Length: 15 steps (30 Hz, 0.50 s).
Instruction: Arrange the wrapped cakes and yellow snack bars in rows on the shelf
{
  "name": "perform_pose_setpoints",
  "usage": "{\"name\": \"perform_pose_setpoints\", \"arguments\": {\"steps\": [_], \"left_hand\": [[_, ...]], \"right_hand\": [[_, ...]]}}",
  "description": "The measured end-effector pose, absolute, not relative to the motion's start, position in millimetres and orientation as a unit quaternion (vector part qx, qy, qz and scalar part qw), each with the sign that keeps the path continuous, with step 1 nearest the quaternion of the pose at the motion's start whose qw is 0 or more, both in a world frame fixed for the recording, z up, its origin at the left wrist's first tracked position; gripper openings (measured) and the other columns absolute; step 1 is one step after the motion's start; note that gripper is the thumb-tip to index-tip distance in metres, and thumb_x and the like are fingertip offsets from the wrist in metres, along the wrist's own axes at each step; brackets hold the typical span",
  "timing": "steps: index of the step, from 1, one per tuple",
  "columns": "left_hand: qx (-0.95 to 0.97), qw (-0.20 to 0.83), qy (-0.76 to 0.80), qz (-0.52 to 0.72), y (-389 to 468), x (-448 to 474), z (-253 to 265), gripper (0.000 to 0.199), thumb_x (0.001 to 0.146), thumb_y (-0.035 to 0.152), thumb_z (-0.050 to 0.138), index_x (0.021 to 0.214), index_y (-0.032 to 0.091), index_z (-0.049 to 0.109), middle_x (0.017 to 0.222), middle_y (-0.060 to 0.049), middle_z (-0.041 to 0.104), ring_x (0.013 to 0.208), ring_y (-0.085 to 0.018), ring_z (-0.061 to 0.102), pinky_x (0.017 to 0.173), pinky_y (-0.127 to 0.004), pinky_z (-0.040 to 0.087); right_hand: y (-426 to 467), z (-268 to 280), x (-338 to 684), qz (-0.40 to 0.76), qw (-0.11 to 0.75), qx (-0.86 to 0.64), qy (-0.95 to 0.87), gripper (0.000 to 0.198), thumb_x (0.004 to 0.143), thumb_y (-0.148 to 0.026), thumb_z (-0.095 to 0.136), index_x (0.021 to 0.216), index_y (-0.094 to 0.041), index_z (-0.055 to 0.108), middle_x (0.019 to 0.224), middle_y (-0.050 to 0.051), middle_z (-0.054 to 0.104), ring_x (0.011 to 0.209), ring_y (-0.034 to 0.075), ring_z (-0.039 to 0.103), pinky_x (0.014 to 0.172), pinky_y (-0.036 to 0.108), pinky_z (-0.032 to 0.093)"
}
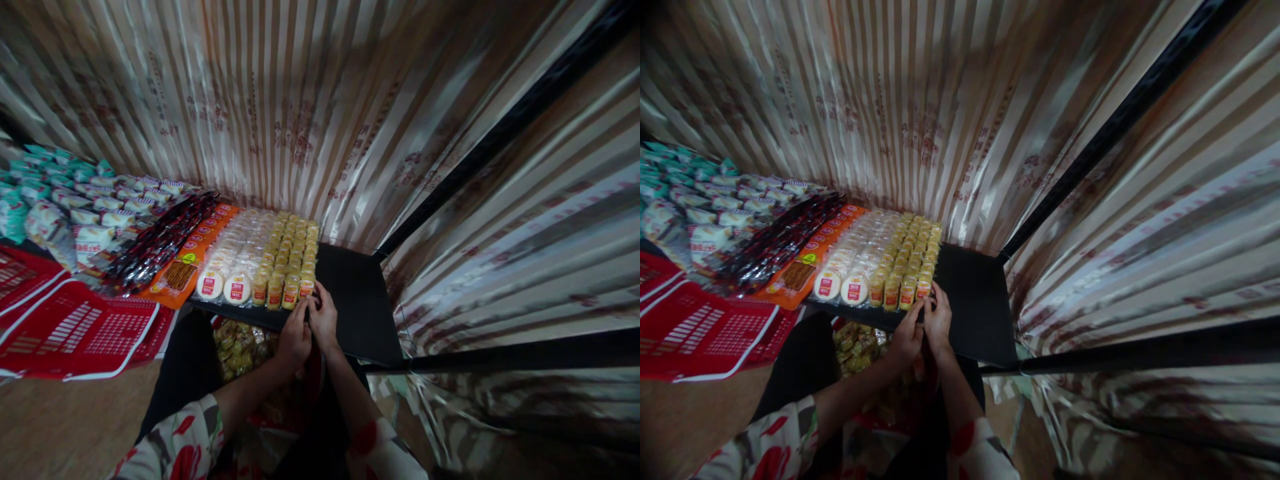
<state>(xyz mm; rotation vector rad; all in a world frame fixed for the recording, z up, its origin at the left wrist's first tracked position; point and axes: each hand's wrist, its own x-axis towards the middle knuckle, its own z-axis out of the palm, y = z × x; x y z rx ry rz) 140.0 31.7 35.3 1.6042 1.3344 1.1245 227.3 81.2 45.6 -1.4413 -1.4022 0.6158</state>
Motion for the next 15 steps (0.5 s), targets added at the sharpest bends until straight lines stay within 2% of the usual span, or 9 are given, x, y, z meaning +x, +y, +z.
{"name": "perform_pose_setpoints", "arguments": {"steps": [3,8,15], "left_hand": [[0.628,0.384,0.521,0.431,33,140,37,0.059,0.074,0.010,0.035,0.133,0.004,0.038,0.141,-0.015,0.037,0.133,-0.020,0.031,0.113,-0.039,0.025],[0.623,0.393,0.506,0.449,32,139,40,0.060,0.074,0.008,0.035,0.134,0.012,0.037,0.142,-0.009,0.037,0.134,-0.018,0.030,0.113,-0.041,0.024],[0.627,0.383,0.506,0.452,34,139,32,0.059,0.074,0.008,0.035,0.133,0.012,0.039,0.141,-0.009,0.039,0.133,-0.018,0.032,0.113,-0.040,0.025]], "right_hand": [[82,43,226,0.231,0.481,-0.605,-0.591,0.039,0.079,-0.031,0.044,0.111,-0.015,0.059,0.114,0.013,0.058,0.099,0.020,0.058,0.085,0.032,0.049],[81,37,226,0.249,0.494,-0.606,-0.572,0.038,0.080,-0.032,0.045,0.112,-0.015,0.056,0.111,0.013,0.057,0.088,0.018,0.060,0.080,0.032,0.051],[82,37,226,0.228,0.470,-0.620,-0.585,0.031,0.079,-0.032,0.046,0.103,-0.016,0.059,0.103,0.011,0.059,0.086,0.018,0.059,0.079,0.032,0.051]]}}
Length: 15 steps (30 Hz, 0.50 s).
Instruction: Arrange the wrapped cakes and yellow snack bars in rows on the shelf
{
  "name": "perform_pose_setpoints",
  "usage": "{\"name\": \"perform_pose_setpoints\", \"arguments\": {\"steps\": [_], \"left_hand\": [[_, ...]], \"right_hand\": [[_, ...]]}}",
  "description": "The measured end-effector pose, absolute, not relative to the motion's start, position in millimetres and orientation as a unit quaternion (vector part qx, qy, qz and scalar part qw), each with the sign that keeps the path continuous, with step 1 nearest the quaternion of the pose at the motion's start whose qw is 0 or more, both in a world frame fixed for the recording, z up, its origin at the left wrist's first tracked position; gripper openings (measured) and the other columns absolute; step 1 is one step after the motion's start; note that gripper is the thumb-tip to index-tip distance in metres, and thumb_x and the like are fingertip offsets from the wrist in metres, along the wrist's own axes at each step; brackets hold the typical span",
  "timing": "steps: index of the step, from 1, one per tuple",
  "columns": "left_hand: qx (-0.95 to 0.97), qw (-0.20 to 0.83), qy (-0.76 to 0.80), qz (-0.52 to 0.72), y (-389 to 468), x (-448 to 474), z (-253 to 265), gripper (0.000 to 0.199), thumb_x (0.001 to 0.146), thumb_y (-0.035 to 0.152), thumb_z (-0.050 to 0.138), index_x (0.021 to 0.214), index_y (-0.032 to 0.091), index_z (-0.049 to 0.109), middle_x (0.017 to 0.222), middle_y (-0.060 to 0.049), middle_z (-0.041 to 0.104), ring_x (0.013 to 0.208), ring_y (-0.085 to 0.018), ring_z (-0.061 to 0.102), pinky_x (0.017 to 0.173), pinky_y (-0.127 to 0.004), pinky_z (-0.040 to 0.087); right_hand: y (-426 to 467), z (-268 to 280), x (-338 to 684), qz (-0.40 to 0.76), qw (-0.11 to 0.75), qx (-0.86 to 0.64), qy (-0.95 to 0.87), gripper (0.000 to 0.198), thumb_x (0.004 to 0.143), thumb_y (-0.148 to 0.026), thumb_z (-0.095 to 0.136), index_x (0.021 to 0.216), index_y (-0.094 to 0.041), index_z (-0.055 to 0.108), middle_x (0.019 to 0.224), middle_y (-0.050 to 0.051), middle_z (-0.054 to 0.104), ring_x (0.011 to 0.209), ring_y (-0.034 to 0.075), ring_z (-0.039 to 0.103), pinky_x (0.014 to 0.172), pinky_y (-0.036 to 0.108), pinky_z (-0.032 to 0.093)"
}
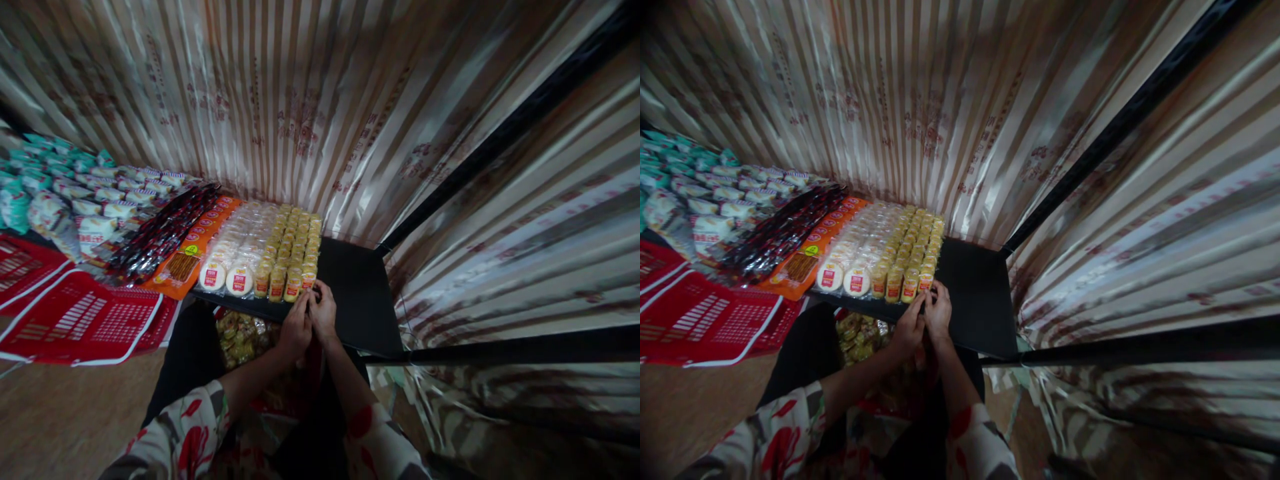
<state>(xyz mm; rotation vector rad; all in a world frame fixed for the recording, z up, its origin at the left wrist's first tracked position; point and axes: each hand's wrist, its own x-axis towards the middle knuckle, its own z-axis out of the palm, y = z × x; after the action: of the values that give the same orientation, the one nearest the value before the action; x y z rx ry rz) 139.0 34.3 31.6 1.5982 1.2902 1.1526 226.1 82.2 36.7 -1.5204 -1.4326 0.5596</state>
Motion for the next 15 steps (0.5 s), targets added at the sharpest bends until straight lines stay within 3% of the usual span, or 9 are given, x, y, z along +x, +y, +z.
{"name": "perform_pose_setpoints", "arguments": {"steps": [5,9,15], "left_hand": [[0.639,0.354,0.518,0.445,24,133,34,0.056,0.074,0.009,0.035,0.129,0.013,0.043,0.137,-0.010,0.045,0.129,-0.019,0.037,0.110,-0.041,0.030],[0.645,0.337,0.541,0.420,-2,122,37,0.046,0.072,0.006,0.034,0.114,0.015,0.054,0.117,-0.009,0.058,0.110,-0.018,0.052,0.100,-0.039,0.041],[0.670,0.331,0.528,0.402,-42,96,21,0.031,0.078,0.010,0.036,0.098,0.017,0.059,0.101,-0.007,0.062,0.100,-0.017,0.055,0.091,-0.036,0.045]], "right_hand": [[69,39,227,0.212,0.498,-0.612,-0.576,0.034,0.080,-0.032,0.047,0.108,-0.016,0.055,0.109,0.012,0.056,0.091,0.018,0.058,0.082,0.033,0.050],[45,35,227,0.215,0.516,-0.617,-0.554,0.035,0.082,-0.035,0.045,0.109,-0.015,0.055,0.106,0.012,0.059,0.095,0.018,0.058,0.080,0.032,0.051],[-2,26,213,0.265,0.489,-0.612,-0.563,0.032,0.083,-0.037,0.045,0.103,-0.016,0.058,0.097,0.009,0.066,0.084,0.017,0.063,0.073,0.028,0.052]]}}
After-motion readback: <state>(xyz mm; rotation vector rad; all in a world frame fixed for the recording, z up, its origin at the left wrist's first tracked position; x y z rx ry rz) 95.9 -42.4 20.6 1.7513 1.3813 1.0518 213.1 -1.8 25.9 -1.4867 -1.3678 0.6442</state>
